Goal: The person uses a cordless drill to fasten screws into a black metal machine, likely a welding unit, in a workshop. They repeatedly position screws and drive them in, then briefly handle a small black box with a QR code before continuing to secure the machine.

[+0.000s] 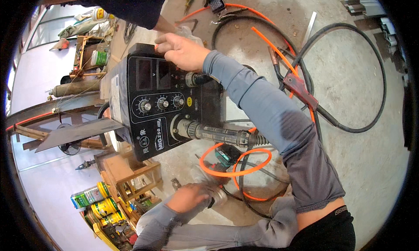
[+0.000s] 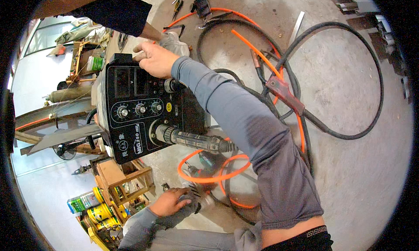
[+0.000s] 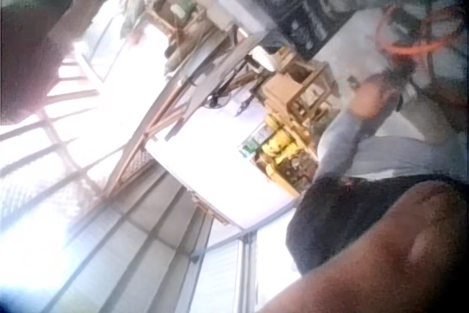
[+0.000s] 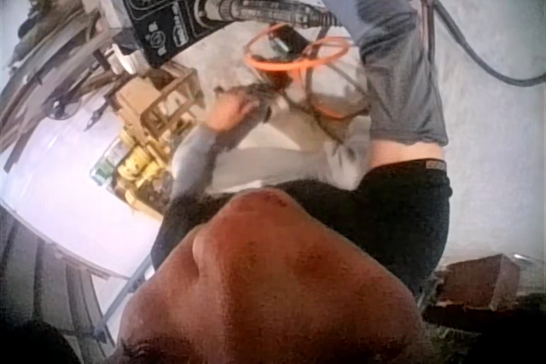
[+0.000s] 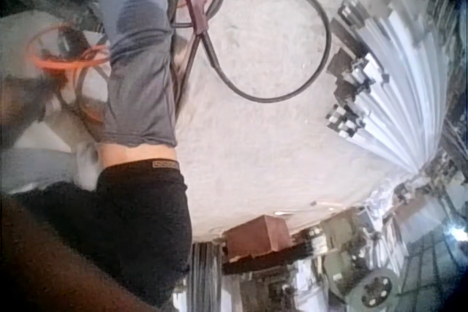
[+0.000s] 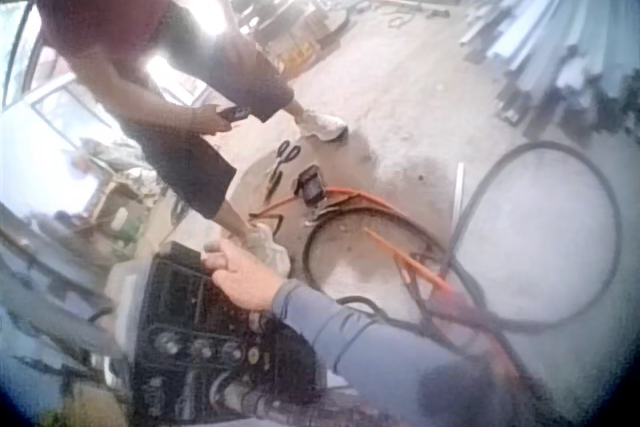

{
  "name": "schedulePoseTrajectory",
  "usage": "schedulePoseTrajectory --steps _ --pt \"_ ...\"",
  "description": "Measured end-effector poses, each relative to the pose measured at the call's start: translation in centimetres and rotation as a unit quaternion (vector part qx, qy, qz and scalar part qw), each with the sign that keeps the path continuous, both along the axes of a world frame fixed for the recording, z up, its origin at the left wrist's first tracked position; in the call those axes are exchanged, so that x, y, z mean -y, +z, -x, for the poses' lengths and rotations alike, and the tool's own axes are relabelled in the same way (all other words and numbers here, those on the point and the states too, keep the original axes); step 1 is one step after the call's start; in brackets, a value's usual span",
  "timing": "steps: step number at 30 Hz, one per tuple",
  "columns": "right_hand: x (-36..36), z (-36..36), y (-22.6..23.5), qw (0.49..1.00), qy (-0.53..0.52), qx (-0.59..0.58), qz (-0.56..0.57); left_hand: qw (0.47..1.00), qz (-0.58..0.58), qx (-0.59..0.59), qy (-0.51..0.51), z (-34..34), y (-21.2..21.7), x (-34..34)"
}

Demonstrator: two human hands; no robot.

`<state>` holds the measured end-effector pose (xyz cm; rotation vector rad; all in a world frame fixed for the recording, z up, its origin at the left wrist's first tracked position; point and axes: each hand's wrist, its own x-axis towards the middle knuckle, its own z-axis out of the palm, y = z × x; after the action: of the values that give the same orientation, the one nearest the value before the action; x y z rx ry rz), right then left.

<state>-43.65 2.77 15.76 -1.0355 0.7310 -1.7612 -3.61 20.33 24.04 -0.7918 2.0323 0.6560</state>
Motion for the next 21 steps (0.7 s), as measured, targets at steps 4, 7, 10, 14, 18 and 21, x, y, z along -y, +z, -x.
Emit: schedulePoseTrajectory --steps 4,7,10,14,18,21 --pt "-0.1 -0.2 -0.2 1.000 0.007 0.021 0.007 0.998 -0.011 -0.052 0.018 0.9 0.2 0.3" --pt "0.2 -0.3 -0.3 0.998 0.031 0.043 0.041 0.998 0.000 -0.049 0.024 2.5 0.9 0.6" --pt "0.8 -0.2 -0.6 0.999 0.013 -0.010 0.051 0.999 0.013 -0.047 0.013 1.9 0.8 0.9" --pt "-0.2 0.1 0.4 0.998 0.050 0.019 0.026 0.999 0.004 -0.041 0.003 1.9 0.9 0.8" --pt "0.2 -0.3 -0.1 0.999 0.014 -0.006 0.028 0.997 0.002 -0.075 0.003 1.8 0.6 0.5" --pt "-0.5 -0.4 -0.3 0.998 -0.050 -0.045 0.007 0.997 0.016 -0.075 -0.017 2.9 1.2 0.1"
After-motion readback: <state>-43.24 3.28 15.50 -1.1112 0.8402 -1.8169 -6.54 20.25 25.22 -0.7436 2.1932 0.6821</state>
